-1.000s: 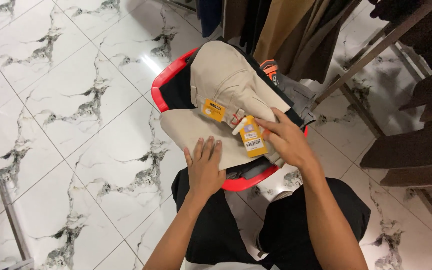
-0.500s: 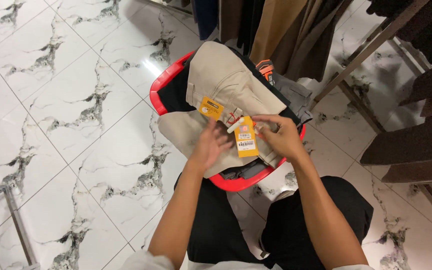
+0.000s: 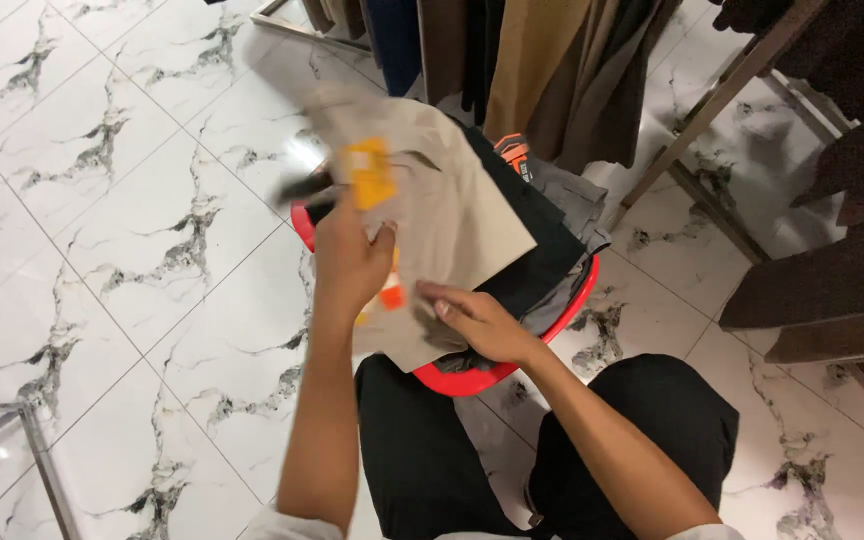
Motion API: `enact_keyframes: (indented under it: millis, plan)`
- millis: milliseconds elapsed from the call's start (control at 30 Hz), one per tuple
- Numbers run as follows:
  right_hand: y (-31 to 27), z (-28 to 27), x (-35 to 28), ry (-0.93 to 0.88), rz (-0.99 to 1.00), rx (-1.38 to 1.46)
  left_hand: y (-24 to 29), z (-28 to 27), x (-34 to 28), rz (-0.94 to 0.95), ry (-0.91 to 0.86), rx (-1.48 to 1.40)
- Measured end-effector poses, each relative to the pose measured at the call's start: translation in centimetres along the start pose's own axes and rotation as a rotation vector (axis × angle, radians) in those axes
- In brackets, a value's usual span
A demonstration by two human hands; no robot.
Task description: Hanging trousers on a clothing rack using hangers
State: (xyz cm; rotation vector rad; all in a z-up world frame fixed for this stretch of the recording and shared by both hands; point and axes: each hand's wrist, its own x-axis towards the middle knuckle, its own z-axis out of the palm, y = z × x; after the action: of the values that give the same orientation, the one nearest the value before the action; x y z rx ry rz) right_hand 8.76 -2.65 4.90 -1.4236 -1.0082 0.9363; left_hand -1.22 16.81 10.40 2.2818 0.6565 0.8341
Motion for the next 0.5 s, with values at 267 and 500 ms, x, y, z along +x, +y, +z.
enact_keyframes:
  millis: [267, 500]
  plan:
    - [3.1, -7.4, 0.9, 0.522, -0.032, 0.309, 9.9, 6.4, -2.9, 0.135, -0.708, 0.267]
    - [-0.4, -9.3, 0.1, 0.788, 0.227, 0.213, 9.0, 6.9, -3.2, -0.036, -0.598, -0.411]
